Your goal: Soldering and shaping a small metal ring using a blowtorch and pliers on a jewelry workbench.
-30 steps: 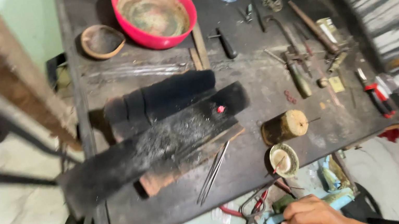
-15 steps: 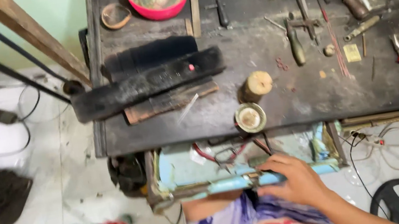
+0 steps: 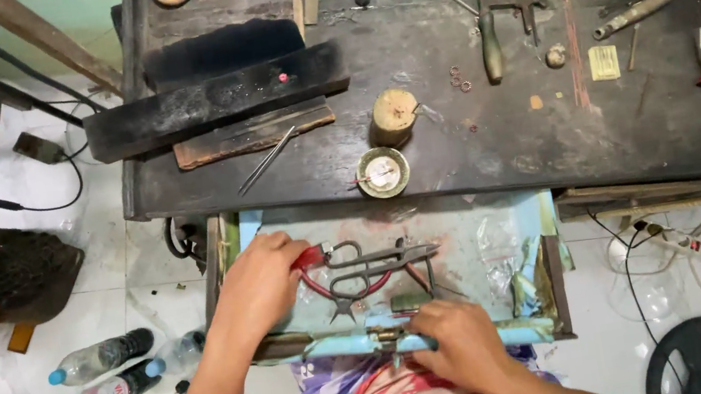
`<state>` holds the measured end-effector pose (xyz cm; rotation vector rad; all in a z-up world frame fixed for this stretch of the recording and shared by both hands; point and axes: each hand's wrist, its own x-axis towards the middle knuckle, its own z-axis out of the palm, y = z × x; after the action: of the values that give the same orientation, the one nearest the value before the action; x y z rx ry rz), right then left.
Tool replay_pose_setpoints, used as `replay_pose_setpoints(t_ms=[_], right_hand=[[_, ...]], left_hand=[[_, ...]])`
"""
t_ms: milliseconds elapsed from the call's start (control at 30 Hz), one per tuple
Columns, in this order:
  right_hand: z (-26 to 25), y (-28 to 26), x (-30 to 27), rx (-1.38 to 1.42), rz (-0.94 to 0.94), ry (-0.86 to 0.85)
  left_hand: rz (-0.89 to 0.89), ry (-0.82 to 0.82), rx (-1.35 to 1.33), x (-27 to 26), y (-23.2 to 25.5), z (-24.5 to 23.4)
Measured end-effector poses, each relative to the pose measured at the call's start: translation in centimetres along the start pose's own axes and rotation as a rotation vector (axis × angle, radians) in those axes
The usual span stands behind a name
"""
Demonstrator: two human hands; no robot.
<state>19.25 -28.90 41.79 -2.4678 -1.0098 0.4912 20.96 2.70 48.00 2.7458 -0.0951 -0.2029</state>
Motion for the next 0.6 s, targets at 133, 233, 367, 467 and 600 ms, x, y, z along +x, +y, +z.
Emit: replay_pose_setpoints(t_ms=[133,233,367,467,600], right_hand=[[1.0,-0.8,-1.5,0.077,-0.029,-0.038],[0.9,-0.7,-1.6,0.101,-0.076,-0.033],[-3.0,-0.6,-1.2,0.287,-0.038,-0.253],[-7.2,2.2,-4.7,0.565,0.267,0.246],[-10.3,16.8,-13.9,-0.134,0.513,1.078]], left_hand=[[0.049,-0.018,-0.124,0.9,1.1,-2.5],[0.169,0.479,-0.177,2.8,1.5,-4.3],[-0.115,0.486,0.24,6.3,-1.4,-3.0],[-0.159,0.465,0.209,7.4,-2.5,-1.9],[-0.183,0.466,0.205,6.2,-3.1,-1.1]])
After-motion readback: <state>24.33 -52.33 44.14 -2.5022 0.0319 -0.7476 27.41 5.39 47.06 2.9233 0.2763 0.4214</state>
